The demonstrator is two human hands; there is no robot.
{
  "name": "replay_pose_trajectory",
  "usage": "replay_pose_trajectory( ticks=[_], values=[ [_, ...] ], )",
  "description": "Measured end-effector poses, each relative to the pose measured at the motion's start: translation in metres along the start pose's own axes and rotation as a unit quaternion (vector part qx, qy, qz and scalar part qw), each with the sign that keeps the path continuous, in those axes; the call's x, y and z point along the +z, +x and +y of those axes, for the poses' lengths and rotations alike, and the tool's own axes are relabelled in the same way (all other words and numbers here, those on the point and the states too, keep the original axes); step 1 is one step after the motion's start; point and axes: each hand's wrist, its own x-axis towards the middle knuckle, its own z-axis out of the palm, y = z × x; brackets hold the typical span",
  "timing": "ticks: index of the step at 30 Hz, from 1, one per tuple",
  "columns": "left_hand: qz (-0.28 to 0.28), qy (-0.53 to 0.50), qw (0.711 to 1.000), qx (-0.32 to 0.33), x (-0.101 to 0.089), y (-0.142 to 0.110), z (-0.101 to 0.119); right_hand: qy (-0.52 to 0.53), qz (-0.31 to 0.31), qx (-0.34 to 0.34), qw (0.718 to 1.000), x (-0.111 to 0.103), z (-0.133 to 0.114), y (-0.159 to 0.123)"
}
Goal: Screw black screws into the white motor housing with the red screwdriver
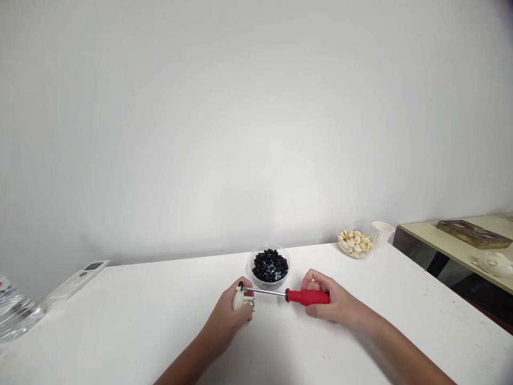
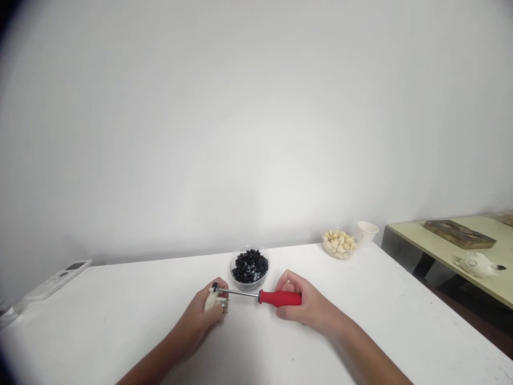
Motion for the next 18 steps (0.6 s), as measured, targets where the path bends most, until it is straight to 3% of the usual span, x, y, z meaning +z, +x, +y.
replay_pose_trajectory(
  ticks=[4,6,8,13,18],
  values=[
    [-0.01,-0.05,0.995,-0.091,-0.001,0.001,0.004,-0.234,0.079,-0.141,0.959,0.009,-0.001,-0.005],
    [-0.031,-0.063,0.991,-0.113,-0.005,0.001,0.006,-0.304,0.091,-0.168,0.933,0.012,-0.001,-0.008],
    [-0.056,-0.056,0.992,-0.093,-0.008,0.001,0.007,-0.319,0.098,-0.177,0.926,0.014,0.001,-0.008],
    [-0.086,-0.013,0.996,-0.011,-0.013,0.0,0.001,-0.163,0.088,-0.102,0.977,0.011,0.009,-0.002],
    [-0.078,0.023,0.996,0.042,-0.015,-0.003,-0.001,0.025,0.047,-0.015,0.998,0.011,0.012,0.005]
  ],
)
